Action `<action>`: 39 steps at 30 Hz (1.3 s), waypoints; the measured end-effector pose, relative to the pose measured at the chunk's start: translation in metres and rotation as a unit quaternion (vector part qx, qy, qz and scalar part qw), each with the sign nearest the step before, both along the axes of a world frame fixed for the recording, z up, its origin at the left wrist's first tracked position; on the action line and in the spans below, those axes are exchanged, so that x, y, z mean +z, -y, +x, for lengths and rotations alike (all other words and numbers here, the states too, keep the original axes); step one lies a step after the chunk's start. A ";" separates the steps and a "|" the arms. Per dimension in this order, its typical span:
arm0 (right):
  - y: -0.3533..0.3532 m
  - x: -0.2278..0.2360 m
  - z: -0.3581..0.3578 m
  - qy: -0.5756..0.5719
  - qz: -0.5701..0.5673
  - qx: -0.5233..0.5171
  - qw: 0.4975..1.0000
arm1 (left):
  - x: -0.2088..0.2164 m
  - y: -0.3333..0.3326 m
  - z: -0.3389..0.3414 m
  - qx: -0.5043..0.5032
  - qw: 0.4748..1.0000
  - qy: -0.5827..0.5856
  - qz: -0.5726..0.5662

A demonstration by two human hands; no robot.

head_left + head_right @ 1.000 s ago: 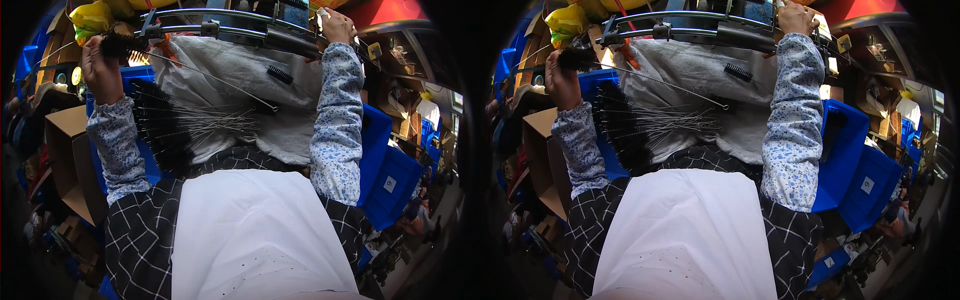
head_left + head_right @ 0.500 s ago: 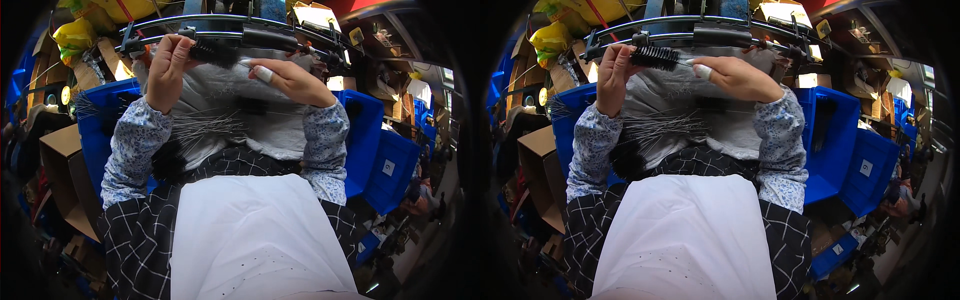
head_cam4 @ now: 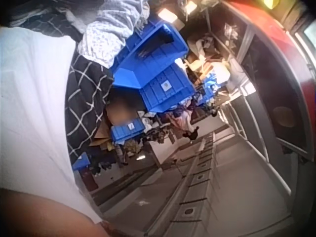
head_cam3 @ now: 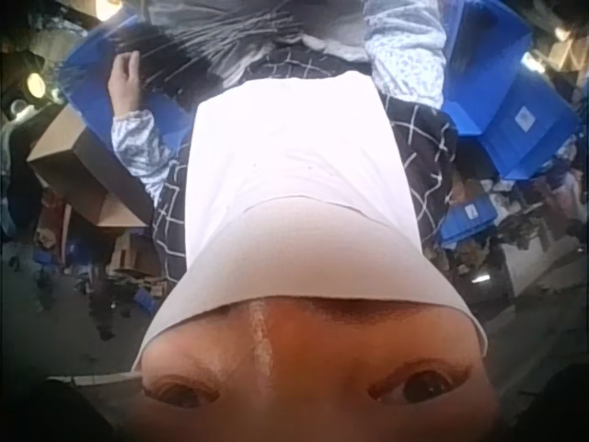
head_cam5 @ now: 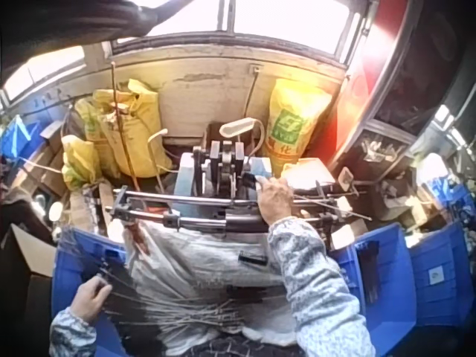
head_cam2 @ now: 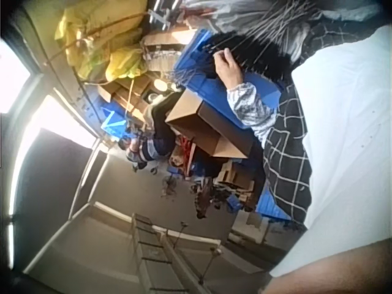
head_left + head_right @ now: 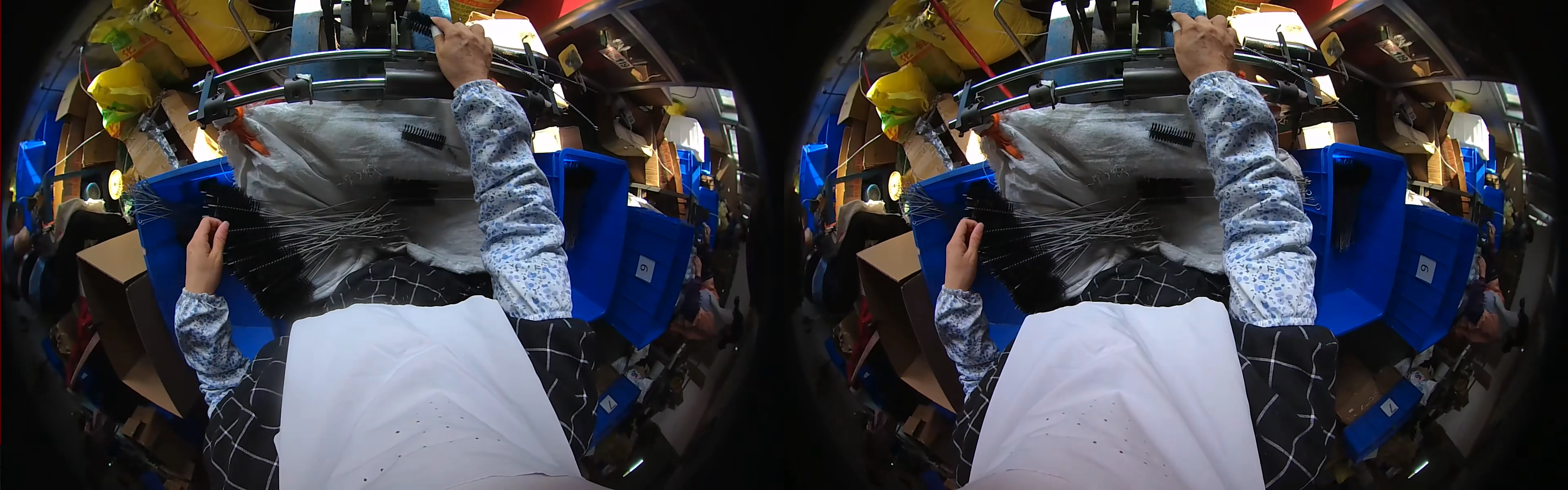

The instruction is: The person repeatedly brushes a bundle of black bristles against a white cloth to remove debris. They then use a hairdryer to blow air onto the bristles and continue brushing. The person handles the bristle bundle and the cloth throughout the process.

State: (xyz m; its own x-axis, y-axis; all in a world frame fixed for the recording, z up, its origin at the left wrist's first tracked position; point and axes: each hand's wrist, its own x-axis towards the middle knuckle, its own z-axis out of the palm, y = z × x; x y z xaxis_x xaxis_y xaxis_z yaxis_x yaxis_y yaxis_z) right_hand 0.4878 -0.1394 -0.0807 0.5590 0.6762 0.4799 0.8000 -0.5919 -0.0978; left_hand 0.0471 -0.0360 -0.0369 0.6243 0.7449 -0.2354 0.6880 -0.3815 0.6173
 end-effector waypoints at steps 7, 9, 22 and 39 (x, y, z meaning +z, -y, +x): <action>-0.004 -0.003 0.003 -0.005 0.015 0.029 0.999 | -0.002 0.009 -0.003 0.051 0.998 0.029 0.008; -0.004 0.001 0.001 -0.009 0.012 0.039 0.999 | -0.001 0.010 -0.001 0.050 0.998 0.018 0.022; -0.010 -0.006 0.019 -0.015 -0.004 0.047 0.999 | 0.010 -0.018 0.011 0.148 0.951 0.164 0.218; -0.003 -0.007 -0.009 -0.132 0.014 -0.050 0.990 | 0.057 -0.071 -0.037 0.195 0.844 0.388 0.314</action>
State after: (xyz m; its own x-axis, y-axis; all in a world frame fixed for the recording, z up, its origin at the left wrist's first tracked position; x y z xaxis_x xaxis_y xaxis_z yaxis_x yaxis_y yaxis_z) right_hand 0.4786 -0.1365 -0.0879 0.7306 0.6005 0.3251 0.6823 -0.6606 -0.3132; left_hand 0.0097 0.0347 0.0199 0.0884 0.7554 0.6493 0.3174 -0.6393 0.7004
